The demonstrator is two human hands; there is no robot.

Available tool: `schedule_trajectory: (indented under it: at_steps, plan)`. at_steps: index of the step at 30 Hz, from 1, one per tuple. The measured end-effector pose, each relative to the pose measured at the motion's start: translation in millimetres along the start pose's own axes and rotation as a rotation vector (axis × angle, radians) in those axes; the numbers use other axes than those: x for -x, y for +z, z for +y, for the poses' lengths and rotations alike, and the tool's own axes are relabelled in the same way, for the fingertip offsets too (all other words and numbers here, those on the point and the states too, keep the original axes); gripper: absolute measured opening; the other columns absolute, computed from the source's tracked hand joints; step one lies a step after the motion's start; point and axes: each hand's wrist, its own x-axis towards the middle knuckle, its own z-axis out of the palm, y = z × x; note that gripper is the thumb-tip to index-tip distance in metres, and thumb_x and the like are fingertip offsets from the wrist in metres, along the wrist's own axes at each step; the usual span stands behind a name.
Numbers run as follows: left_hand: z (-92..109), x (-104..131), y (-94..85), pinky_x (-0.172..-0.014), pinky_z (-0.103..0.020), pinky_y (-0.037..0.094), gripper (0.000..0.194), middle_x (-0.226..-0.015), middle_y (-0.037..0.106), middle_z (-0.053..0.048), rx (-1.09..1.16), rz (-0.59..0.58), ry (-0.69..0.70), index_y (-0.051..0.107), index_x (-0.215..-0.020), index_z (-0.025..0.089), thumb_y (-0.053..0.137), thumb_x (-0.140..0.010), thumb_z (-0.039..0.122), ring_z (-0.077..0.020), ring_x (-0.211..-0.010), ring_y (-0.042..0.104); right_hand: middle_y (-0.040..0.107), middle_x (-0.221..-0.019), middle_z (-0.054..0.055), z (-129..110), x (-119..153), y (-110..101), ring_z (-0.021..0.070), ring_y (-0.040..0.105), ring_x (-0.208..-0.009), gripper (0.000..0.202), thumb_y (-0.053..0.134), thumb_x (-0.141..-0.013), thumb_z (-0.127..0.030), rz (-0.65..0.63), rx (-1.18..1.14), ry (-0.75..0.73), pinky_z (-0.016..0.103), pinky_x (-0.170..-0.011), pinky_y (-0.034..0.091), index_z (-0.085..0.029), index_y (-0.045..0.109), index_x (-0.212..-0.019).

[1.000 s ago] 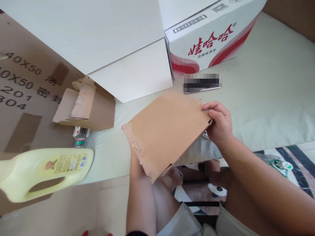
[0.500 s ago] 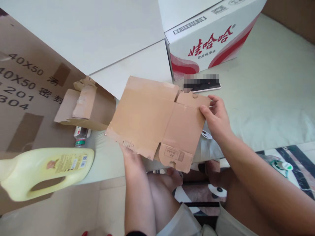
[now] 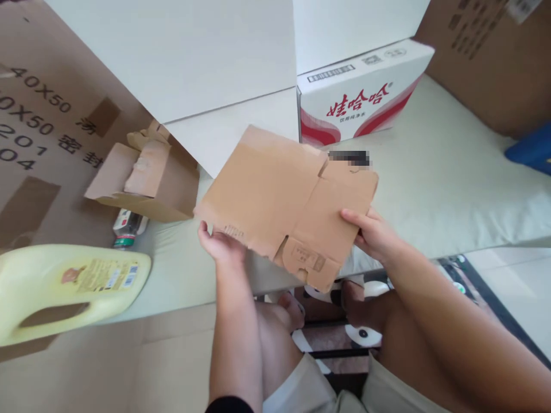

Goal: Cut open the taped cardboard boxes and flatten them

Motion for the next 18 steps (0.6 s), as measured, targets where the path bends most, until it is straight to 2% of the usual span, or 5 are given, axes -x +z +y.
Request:
schedule_trajectory:
  at_steps: [4,9,14,16,18]
  plan:
    - [4.0,-0.3,-0.9,-0.05,-0.022,0.048,0.046,-0.065,0.067,-0.003,0.169,0.115,-0.222,0.063,-0.076,0.02,0.042,-0.083,0.06,-0.0134,-0.053,0.064,0.047,-0.056,-0.007,-12.7,26.1,-16.0,0.0016,0.023,-0.038,0.053,0.091,-0.055,-0.058,0.233,-0.02,-0.088,0.021,-0.033,0.018,-0.023,0.058,-0.075]
    - [14.2,7.4,5.2,-0.044,-0.022,0.044,0.046,-0.06,0.064,-0.002,0.251,0.136,-0.298,0.063,-0.075,0.019,0.039,-0.087,0.057,-0.0132,-0.046,0.062,0.058,-0.058,-0.001,-20.9,83.5,-87.9,0.0107,0.049,-0.039,0.063,0.097,-0.039,-0.061,0.572,0.186,-0.15,0.024,-0.029,0.036,-0.026,0.062,-0.077]
    - [17.8,8.0,9.3,-0.043,-0.022,0.042,0.046,-0.059,0.063,-0.002,0.28,0.136,-0.311,0.063,-0.074,0.02,0.043,-0.084,0.06,-0.013,-0.047,0.061,0.06,-0.058,0.011,-47.3,122.2,-163.8,0.0202,0.058,-0.045,0.036,0.081,-0.071,-0.063,0.865,0.601,-0.243,0.038,-0.037,0.05,-0.033,0.063,-0.068]
    - [17.8,6.8,10.0,-0.043,-0.022,0.042,0.046,-0.059,0.062,-0.003,0.289,0.14,-0.308,0.063,-0.074,0.02,0.041,-0.085,0.059,-0.0133,-0.047,0.06,0.061,-0.059,0.012,-68.4,110.5,-182.8,0.0193,0.059,-0.045,0.033,0.076,-0.079,-0.058,0.928,0.716,-0.264,0.038,-0.039,0.049,-0.032,0.062,-0.064]
    - [18.1,5.4,10.9,-0.043,-0.023,0.042,0.046,-0.058,0.062,-0.003,0.296,0.145,-0.306,0.063,-0.074,0.019,0.039,-0.087,0.057,-0.0136,-0.047,0.059,0.06,-0.058,0.008,-95.0,79.2,-193.4,0.0177,0.059,-0.047,0.032,0.075,-0.084,-0.052,0.804,0.728,-0.306,0.035,-0.04,0.048,-0.03,0.062,-0.065]
